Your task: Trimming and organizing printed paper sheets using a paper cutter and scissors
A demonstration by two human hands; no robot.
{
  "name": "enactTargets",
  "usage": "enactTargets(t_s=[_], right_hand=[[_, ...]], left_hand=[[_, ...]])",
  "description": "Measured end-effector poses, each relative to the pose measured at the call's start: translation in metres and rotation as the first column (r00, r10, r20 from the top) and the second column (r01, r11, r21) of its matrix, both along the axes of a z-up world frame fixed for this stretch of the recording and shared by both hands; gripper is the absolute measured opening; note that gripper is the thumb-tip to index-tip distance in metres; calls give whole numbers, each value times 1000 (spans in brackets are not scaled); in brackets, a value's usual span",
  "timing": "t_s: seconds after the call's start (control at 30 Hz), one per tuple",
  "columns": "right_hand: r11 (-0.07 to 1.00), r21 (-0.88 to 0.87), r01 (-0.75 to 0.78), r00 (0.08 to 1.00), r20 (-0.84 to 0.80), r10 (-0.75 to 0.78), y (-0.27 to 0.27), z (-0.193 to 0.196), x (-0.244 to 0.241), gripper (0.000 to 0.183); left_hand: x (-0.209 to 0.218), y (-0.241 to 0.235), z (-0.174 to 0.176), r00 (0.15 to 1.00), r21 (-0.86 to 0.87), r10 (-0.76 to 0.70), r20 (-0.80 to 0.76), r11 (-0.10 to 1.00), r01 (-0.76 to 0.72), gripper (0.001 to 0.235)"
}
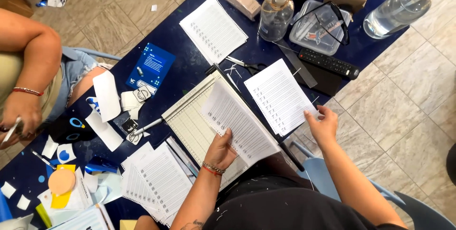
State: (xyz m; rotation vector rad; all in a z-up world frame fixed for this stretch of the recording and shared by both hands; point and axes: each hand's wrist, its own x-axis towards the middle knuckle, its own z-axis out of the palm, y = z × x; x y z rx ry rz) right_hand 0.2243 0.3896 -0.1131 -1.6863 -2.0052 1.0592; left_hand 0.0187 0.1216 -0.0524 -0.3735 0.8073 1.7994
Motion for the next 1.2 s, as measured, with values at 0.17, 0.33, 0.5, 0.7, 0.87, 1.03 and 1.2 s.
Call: enactTargets(t_s=[0.17, 0.33, 0.5, 0.7, 0.87, 1.03, 1.2], right_hand=[[980, -148, 134, 984, -98, -149, 15, -22, 0, 54], [958, -231, 171, 956, -197, -218, 17, -32, 11, 48], [982, -116, 147, 922, -345, -178, -5, -25, 22, 22], [995, -43, 93, 890, -445, -102, -25, 27, 20, 14], [989, 116, -94, 854, -501, 140, -86, 119, -5, 9], [956, 152, -250, 770, -567, 291, -116, 108, -6, 16], [579, 422, -698, 484, -319, 815, -129, 85, -12, 100]], left_hand=[[-5, -7, -3, 997, -38, 35, -63, 999, -37, 41], [-1, -9, 3, 1000, -15, -9, 10, 1000, 9, 35], [10, -13, -40, 993, 12, -5, 120, 1000, 4, 34], [15, -1, -41, 992, 56, -4, 129, 998, -3, 38], [20, 8, -30, 994, 105, -28, 109, 994, 17, 30], [18, 3, -43, 996, 129, 63, 69, 989, -71, 30], [14, 0, 10, 977, 51, 202, 67, 977, -206, 47]])
